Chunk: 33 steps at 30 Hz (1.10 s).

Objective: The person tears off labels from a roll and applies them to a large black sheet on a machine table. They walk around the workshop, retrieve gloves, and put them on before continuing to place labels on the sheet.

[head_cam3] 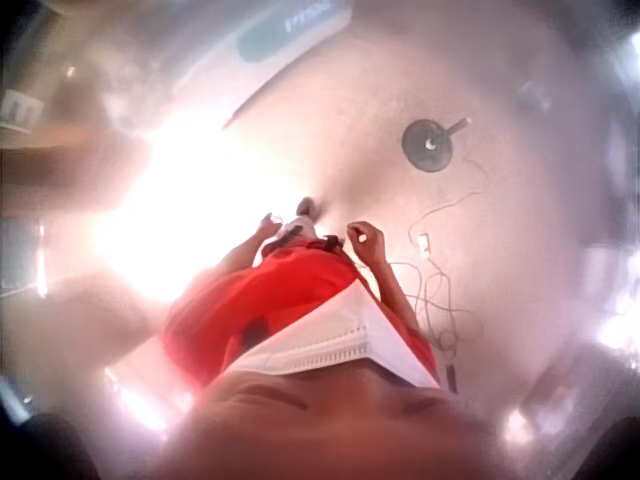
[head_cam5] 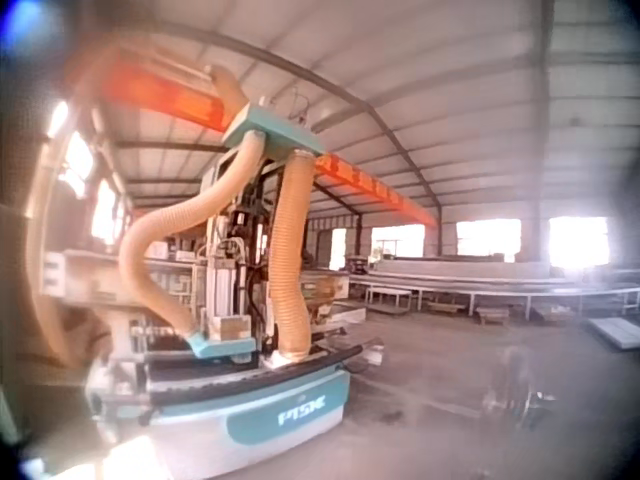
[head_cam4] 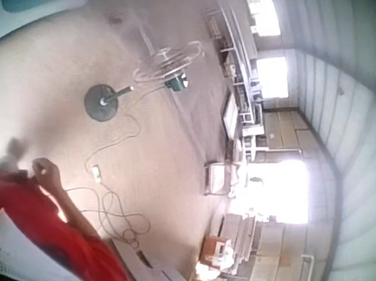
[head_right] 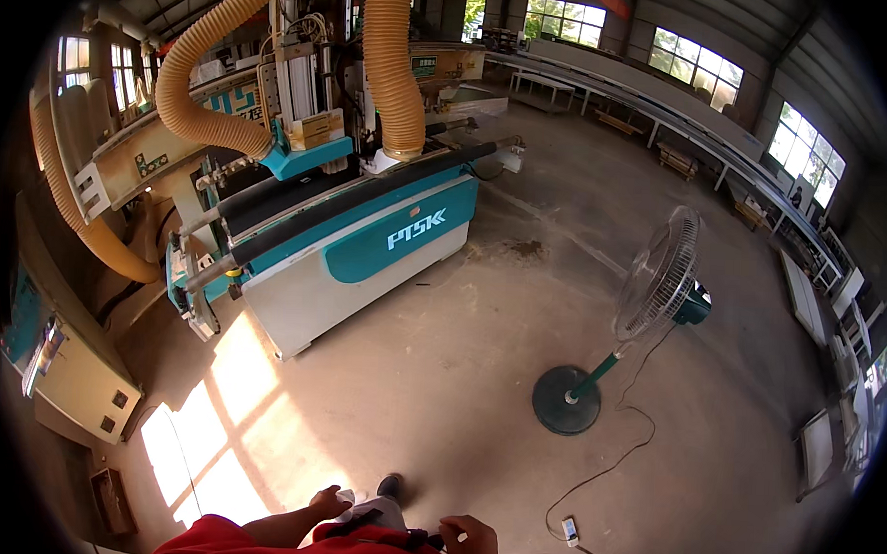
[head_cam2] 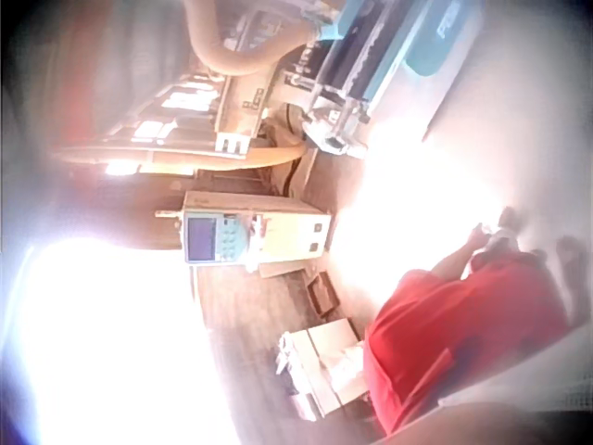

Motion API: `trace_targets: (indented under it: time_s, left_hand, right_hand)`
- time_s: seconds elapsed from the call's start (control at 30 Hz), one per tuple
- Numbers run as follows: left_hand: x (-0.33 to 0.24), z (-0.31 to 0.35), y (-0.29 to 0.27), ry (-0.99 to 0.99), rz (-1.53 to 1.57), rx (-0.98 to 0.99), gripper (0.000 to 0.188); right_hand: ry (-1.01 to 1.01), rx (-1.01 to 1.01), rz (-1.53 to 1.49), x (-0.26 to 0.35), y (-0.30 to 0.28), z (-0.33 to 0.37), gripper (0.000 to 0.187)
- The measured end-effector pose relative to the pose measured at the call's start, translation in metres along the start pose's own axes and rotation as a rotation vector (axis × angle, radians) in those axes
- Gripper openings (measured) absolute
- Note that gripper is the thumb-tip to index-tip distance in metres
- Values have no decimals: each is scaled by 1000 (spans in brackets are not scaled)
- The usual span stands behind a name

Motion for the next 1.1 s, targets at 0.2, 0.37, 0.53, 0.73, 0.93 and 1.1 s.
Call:
trace_targets:
  time_s: [0.2,0.37,0.53,0.73,0.93,1.1]
  left_hand:
    - [-10,-47,-40,-18,79,-40,78]
    - [-19,-88,-78,-14,103,-55,78]
    - [-15,-121,-108,-66,94,-62,76]
    - [-16,-151,-127,-114,98,-71,76]
    - [-23,-192,-119,-133,135,-95,77]
    - [-51,-223,-96,-174,198,-150,78]
  right_hand:
    - [-9,83,1,6,37,-68,10]
    - [10,167,24,15,78,-111,12]
    - [52,209,16,17,101,-151,14]
    - [140,308,46,-3,109,-190,14]
    - [80,299,105,-54,123,-239,16]
    - [-39,362,63,-120,144,-309,18]
Point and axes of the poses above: each hand's wrist, its own z-axis away from the middle knuckle, its own y-axis out of the palm, x = y × z, the point moved 1 cm from there along -z, towards the middle knuckle, and after that the axes turned 15 degrees about z, right-handed, at the moved point
